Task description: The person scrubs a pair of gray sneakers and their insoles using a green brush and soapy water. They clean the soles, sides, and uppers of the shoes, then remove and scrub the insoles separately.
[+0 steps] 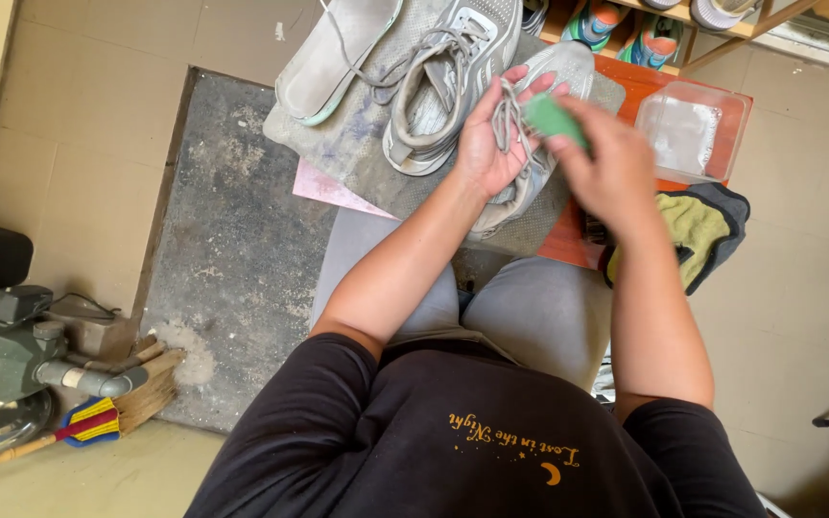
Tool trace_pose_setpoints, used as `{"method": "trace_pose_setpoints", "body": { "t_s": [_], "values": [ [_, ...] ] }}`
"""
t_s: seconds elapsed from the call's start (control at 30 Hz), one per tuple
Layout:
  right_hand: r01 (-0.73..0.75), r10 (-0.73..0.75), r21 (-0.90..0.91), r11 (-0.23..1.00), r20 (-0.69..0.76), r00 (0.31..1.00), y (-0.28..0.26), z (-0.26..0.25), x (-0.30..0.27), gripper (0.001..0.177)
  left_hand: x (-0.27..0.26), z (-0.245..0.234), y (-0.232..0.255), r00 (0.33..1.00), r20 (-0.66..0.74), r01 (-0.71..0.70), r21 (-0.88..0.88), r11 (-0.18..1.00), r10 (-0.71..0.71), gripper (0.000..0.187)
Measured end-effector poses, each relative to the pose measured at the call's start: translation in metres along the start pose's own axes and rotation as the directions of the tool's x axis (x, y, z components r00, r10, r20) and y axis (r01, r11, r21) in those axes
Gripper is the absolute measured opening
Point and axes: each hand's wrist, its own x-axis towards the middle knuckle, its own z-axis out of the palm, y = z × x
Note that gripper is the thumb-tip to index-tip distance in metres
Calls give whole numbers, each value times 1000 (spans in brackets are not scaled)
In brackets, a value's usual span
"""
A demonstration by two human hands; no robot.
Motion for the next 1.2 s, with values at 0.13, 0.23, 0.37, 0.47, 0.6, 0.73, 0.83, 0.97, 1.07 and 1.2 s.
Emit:
{"method": "trace_pose_setpoints", "body": {
  "t_s": [0.13,0.23,0.37,0.47,0.6,0.73,0.83,0.97,1.07,1.2],
  "values": [
    [-47,38,-377,925,-32,999,-12,35,12,42,9,-10,-5,997,-79,-15,9,1000,16,25],
    [-109,88,-293,950,-82,993,-25,44,8,42,13,-13,-6,992,-105,-66,-3,998,65,24],
    [-121,118,-368,922,-28,993,-36,43,-3,42,-8,27,-3,978,-200,-56,16,998,58,40],
    [-133,80,-371,919,-156,985,-25,42,12,37,-1,25,-16,957,-287,-10,81,997,33,57],
    [-107,96,-329,938,-50,994,-57,31,5,43,7,36,-1,985,-143,-106,-54,993,97,20],
    [-180,109,-442,879,-182,977,-39,30,10,37,8,5,-27,992,-116,-67,-101,993,55,26],
    [-164,95,-400,902,-188,978,-42,32,7,37,-3,44,-16,988,-153,20,-88,996,-34,42],
    [-215,188,-434,875,-104,977,-57,30,1,40,1,37,-4,985,-151,81,-7,997,-81,56],
    [-256,107,-450,856,-330,938,-30,33,17,34,25,-24,-45,934,-320,-172,-3,985,161,26],
    [-95,44,-322,942,-162,986,-49,36,9,38,-7,85,-2,961,-275,13,166,986,34,63]
  ]
}}
